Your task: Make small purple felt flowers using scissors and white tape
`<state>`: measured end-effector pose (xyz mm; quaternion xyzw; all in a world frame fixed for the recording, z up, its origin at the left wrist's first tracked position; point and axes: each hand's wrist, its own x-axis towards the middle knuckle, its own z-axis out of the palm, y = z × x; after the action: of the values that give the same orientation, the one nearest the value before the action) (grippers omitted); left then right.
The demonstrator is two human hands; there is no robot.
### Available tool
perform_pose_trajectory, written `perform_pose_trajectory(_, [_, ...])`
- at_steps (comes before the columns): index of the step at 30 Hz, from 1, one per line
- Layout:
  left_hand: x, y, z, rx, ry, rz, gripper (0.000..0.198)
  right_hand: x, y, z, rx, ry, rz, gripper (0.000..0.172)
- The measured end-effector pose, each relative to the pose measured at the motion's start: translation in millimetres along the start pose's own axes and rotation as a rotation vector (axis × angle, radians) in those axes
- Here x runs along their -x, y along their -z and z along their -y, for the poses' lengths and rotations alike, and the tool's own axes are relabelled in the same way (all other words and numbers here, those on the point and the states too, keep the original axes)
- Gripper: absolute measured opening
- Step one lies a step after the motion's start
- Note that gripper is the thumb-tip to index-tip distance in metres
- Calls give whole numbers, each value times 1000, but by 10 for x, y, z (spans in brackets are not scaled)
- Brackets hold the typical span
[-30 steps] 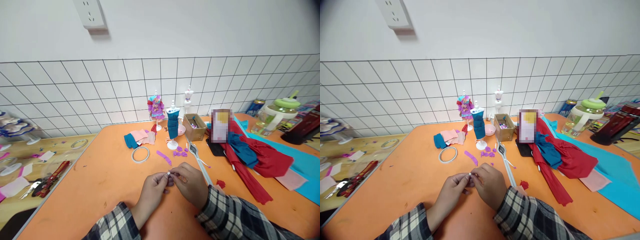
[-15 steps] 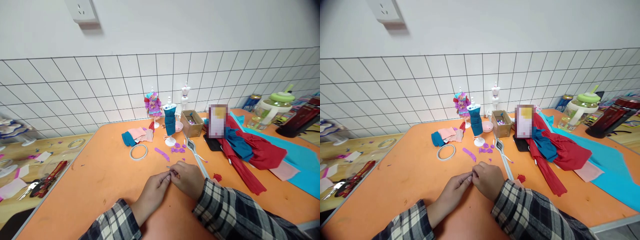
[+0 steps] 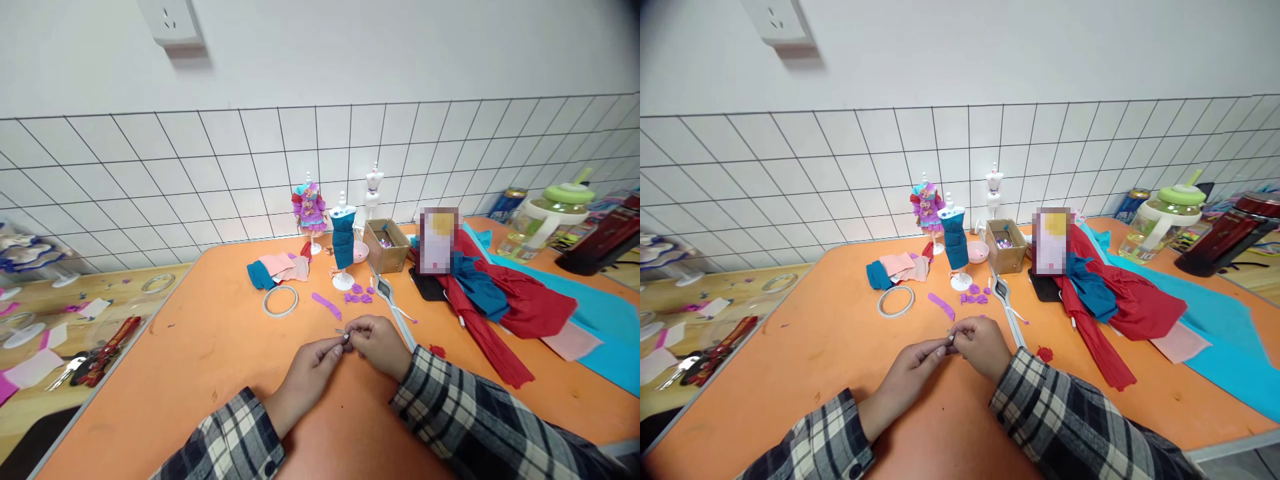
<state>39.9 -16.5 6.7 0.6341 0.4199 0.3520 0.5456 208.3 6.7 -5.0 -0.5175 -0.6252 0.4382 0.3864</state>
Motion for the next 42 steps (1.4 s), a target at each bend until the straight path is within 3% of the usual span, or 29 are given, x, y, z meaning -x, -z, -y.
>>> perform_pose_trajectory(11, [-44, 68, 25, -156, -4, -81, 27, 7, 6, -5, -11, 40, 21, 17])
perform_pose_trajectory(22, [-21, 69, 73, -386, -73, -83, 25, 11, 29, 18, 229, 235, -62, 11])
perform_pose_trajectory(25, [-11, 60, 89, -424, -103, -82, 25, 7, 27, 5, 217, 217, -68, 12])
perform_pose_trajectory(33, [-2, 56, 56, -265, -34, -52, 23, -3, -11, -31, -90, -24, -29, 12])
perform_pose_trajectory(42, [-26, 36, -38, -116, 43, -108, 25, 22, 1, -16, 232, 239, -93, 10])
